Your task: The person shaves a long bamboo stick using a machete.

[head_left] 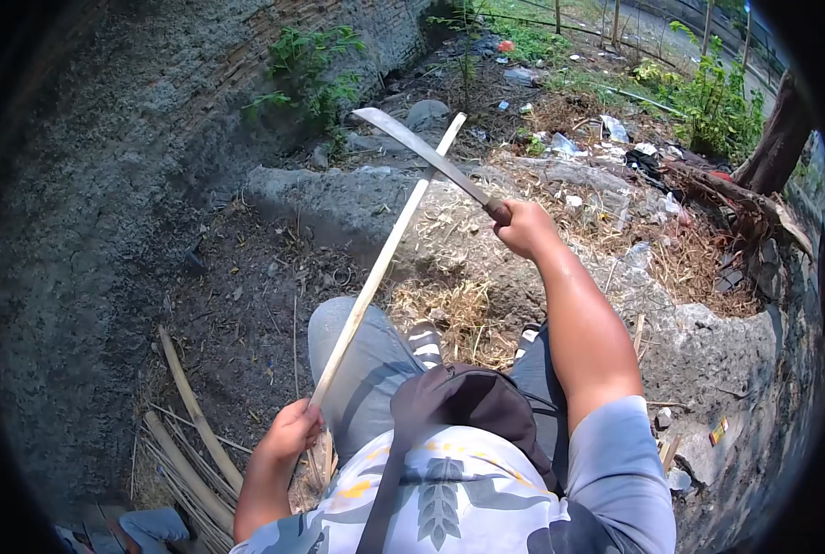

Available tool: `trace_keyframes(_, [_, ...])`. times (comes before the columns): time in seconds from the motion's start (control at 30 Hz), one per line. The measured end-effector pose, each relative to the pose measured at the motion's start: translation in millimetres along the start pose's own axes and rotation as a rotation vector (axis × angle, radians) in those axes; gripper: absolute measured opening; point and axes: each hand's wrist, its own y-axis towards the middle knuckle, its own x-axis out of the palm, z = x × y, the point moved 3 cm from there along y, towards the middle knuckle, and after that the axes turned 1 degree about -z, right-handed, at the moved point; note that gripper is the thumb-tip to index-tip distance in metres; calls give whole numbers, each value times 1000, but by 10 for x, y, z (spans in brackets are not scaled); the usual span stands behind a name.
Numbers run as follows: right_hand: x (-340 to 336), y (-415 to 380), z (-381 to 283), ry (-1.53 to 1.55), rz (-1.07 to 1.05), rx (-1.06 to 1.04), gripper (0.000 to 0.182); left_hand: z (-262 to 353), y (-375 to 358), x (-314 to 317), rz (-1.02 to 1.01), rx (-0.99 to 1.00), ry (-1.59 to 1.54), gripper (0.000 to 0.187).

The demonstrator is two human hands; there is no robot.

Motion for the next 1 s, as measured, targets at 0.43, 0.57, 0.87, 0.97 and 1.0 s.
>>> trace_keyframes(0.43, [240,-447,-938,-268,-146,-739,14,257,310,352,-40,68,-91,30])
trace_keyframes(0.57, [195,-481,-917,-313,-154,-757,10,203,327,361,-81,43,-109,29])
trace_keyframes(0.87, [72,-326,-690,-259,-114,-573,24,315,303,392,-81,70,-103,31])
trace_keyframes(0.97, [89,-367,-750,-236,-91,-610,20,333,342,415,-84,88,-111,32])
trace_keyframes(1.0, [93,-378,-782,-224,-85,-628,19,335,366,428,-79,88,-107,32])
